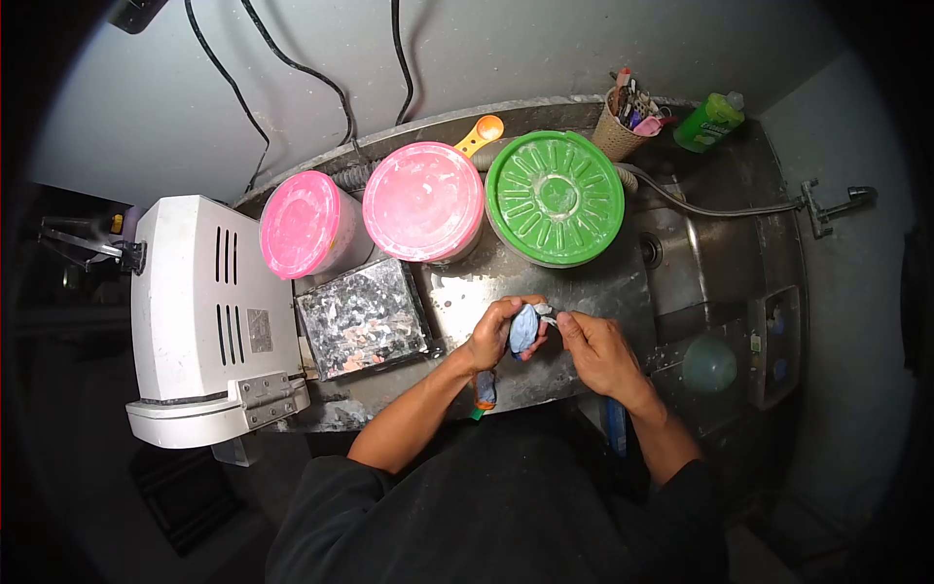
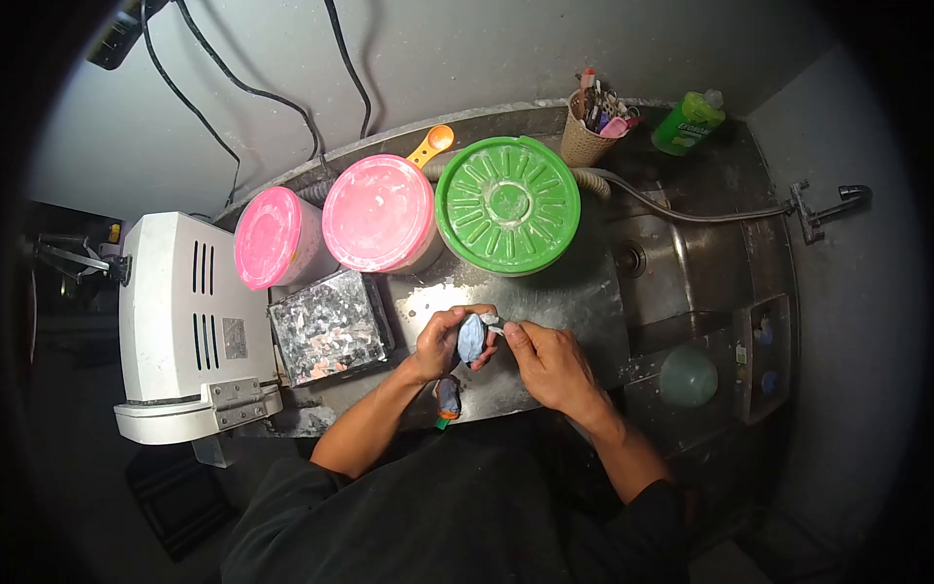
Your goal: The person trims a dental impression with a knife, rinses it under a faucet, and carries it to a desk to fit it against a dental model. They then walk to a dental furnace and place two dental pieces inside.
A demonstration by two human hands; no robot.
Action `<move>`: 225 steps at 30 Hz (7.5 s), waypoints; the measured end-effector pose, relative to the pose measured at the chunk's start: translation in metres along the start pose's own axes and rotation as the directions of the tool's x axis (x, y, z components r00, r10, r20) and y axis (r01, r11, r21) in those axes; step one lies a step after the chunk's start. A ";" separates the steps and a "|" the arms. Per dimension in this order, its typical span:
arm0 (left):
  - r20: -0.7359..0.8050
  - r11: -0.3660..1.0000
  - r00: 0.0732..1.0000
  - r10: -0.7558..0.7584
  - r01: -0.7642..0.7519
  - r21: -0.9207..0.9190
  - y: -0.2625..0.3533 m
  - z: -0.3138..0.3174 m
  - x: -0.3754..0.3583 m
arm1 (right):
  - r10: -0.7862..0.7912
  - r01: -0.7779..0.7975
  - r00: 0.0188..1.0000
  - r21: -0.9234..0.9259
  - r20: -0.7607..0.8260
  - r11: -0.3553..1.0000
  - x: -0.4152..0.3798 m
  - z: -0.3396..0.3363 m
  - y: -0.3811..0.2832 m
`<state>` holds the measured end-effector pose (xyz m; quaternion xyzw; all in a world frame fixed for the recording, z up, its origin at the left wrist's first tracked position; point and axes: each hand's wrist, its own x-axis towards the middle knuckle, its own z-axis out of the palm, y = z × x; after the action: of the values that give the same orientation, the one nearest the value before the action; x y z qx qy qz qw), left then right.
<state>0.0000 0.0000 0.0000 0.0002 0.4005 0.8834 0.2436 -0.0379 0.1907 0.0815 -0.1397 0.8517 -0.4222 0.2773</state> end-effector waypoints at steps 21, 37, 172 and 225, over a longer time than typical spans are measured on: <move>-0.199 0.960 0.977 0.081 -0.023 0.278 0.010 0.016 -0.001 | -0.426 0.468 0.848 0.068 -0.314 0.881 0.013 0.021 0.004; -0.212 0.986 0.965 0.152 -0.132 0.105 0.014 0.000 -0.009 | 0.091 0.257 0.893 0.665 -0.441 0.702 0.031 -0.053 0.039; -0.830 0.642 0.556 0.048 -0.654 -0.401 0.060 -0.034 -0.081 | -0.357 0.350 0.933 -0.108 -0.052 0.930 -0.010 0.127 -0.083; -0.791 0.788 0.457 0.408 -0.614 0.051 0.032 -0.025 -0.082 | -0.337 0.299 0.936 -0.268 -0.104 0.916 -0.031 0.146 -0.077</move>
<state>0.0539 -0.0713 0.0219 -0.2832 0.3343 0.8687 -0.2313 0.0736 0.0652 0.0823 -0.2784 0.8817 -0.3612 0.1211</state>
